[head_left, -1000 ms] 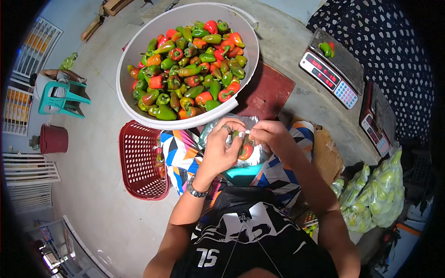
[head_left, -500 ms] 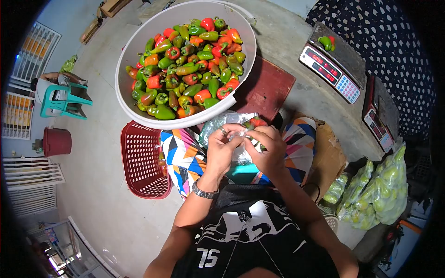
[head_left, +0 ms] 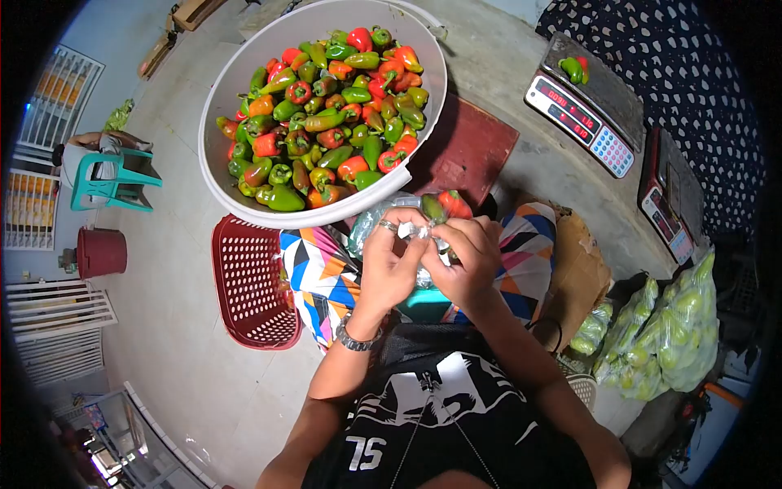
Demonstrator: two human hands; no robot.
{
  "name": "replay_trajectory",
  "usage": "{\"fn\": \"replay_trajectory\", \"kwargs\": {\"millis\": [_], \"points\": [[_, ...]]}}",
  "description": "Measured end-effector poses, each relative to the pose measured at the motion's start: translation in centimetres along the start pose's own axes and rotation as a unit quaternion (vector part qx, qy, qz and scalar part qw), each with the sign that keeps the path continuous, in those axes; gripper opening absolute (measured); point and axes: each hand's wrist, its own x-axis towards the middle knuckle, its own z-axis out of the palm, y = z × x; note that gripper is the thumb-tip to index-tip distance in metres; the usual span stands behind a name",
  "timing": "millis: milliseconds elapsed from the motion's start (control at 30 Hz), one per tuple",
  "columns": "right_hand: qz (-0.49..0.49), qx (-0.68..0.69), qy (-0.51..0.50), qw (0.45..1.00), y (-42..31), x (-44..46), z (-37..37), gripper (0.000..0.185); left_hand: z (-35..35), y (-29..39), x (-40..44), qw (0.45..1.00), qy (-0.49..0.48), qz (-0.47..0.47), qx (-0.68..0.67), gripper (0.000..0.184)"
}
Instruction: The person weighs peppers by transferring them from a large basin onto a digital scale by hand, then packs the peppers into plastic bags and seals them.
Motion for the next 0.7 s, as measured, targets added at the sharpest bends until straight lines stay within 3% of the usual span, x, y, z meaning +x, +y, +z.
{"fn": "replay_trajectory", "kwargs": {"millis": [100,133,300,400,500,633,700], "points": [[-0.007,0.014,0.005,1.0,0.1,0.0,-0.2,0.027,-0.9,2.2,0.6,0.987,-0.062,0.057,0.136,0.013],[0.004,0.032,-0.005,0.999,0.3,-0.1,-0.1,0.027,-1.6,2.1,0.9,0.977,-0.092,0.072,0.179,0.02],[0.029,0.109,-0.05,0.992,0.8,0.2,-0.2,0.026,-2.4,1.2,1.1,0.986,-0.094,0.04,0.135,0.021],[0.142,0.221,-0.118,0.958,0.4,0.4,-1.3,0.031,-2.1,-0.3,1.1,0.998,-0.044,0.038,0.016,0.021],[0.105,0.207,-0.087,0.969,1.0,1.4,-1.8,0.037,-2.2,0.4,1.0,0.998,-0.03,-0.01,-0.056,0.023],[-0.103,0.109,-0.191,0.97,2.6,3.0,-2.3,0.036,-2.3,0.5,1.1,0.998,-0.043,-0.006,-0.038,0.026],[-0.135,0.098,-0.238,0.957,3.0,3.6,-2.7,0.029,-2.3,1.0,1.0,0.999,-0.035,0.005,-0.007,0.024]]}}
